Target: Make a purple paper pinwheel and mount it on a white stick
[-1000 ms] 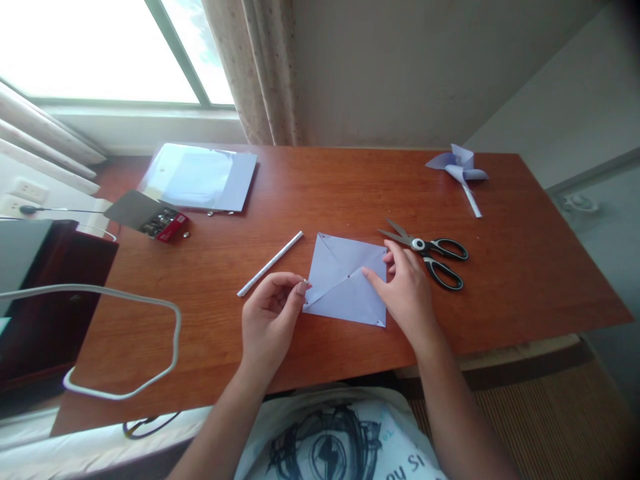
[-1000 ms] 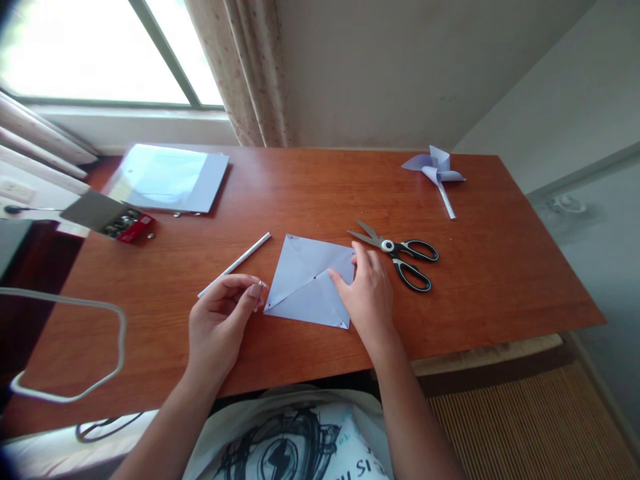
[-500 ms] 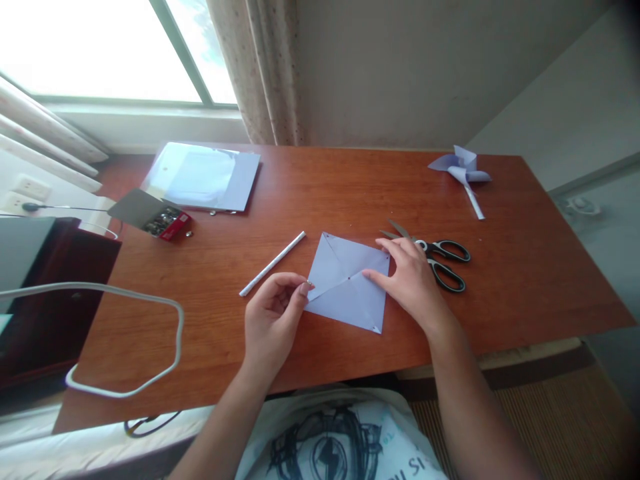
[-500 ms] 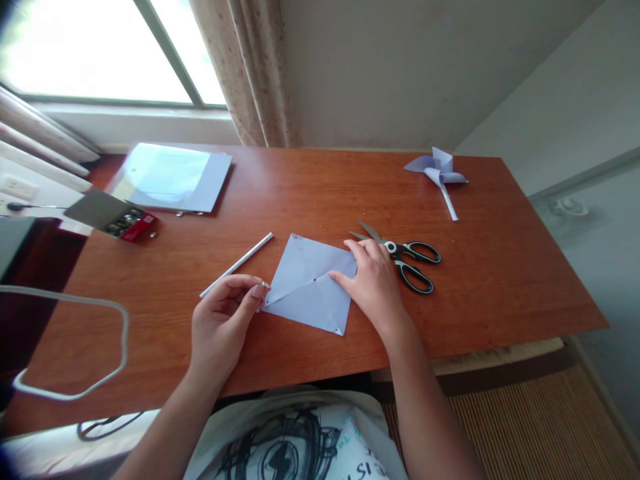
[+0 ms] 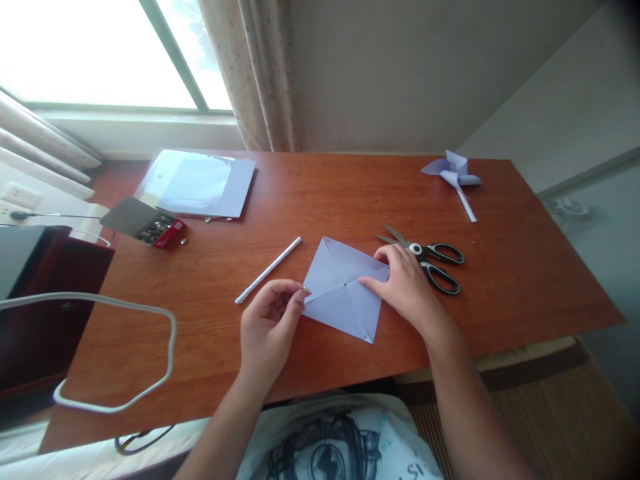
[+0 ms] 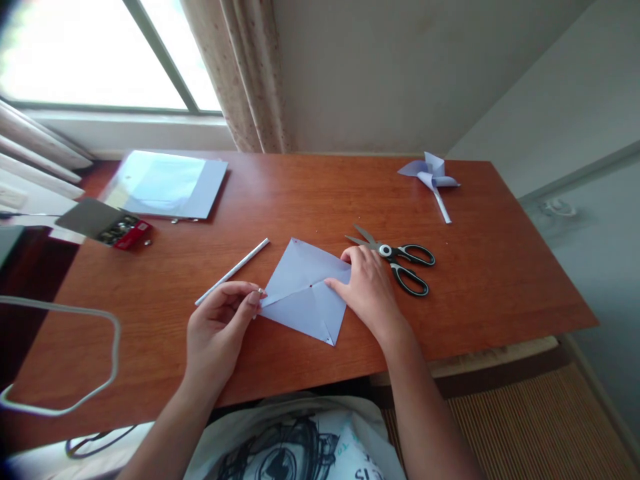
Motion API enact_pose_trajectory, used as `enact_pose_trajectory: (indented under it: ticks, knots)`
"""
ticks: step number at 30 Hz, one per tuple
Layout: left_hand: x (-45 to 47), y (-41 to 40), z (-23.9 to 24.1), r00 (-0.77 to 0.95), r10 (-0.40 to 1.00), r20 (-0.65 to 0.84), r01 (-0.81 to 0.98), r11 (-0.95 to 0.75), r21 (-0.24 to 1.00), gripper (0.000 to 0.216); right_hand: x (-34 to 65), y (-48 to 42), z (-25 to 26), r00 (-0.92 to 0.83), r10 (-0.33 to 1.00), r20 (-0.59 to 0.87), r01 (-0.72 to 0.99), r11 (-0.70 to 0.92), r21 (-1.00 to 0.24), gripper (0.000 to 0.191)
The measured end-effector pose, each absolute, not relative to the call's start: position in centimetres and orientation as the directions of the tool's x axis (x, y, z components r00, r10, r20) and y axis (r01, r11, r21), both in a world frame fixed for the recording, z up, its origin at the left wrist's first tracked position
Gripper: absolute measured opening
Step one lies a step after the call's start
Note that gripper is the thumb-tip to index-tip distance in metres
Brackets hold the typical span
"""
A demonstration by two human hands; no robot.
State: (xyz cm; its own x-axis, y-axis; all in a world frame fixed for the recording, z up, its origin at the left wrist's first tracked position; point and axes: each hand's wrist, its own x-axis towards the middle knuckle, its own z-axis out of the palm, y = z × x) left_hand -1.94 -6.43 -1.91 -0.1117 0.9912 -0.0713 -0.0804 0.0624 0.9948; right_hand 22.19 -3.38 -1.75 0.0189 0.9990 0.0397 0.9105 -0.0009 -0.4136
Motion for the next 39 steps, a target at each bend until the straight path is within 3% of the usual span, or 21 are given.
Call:
enact_pose_trajectory:
  ticks: [7,12,18,25,34,39]
  knots:
    - [-2.1,-6.5,-1.9,-0.113,0.991,-0.067,-0.057,0.061,0.996,0.008,22.1,-4.0,-2.1,0.037,0.997,0.071,0.835,0.008,-0.551,0.064]
    - [-2.1,-6.5,-1.9,-0.114,0.992,-0.057,-0.044,0.052,0.998,0.008,22.4,-4.7,-2.3,0.115,0.982,0.153,0.700,0.029,-0.714,0.026]
    - [-2.0,-6.5,-1.8,-0.119,0.992,-0.053,-0.032,0.049,0.998,0.009,22.3,-6.1,-3.0,0.256,0.966,0.025,0.417,-0.087,-0.905,0.018]
    - [-1.7,-6.9,-1.6,-0.086,0.996,-0.035,0.002,0.035,0.999,0.006,21.8,-7.2,-1.8,0.293,0.956,0.020,0.383,-0.098,-0.918,0.018]
    - [0.2,-7.9,-1.3,0.158,0.974,0.162,0.129,-0.183,0.975,0.005,20.8,-9.2,2.6,0.225,0.939,0.262,0.562,0.095,-0.822,0.002]
    - [0.3,-7.6,-0.5,0.214,0.943,0.256,0.162,-0.293,0.942,0.008,20.2,-10.0,4.8,0.125,0.926,0.356,0.604,0.214,-0.768,0.008]
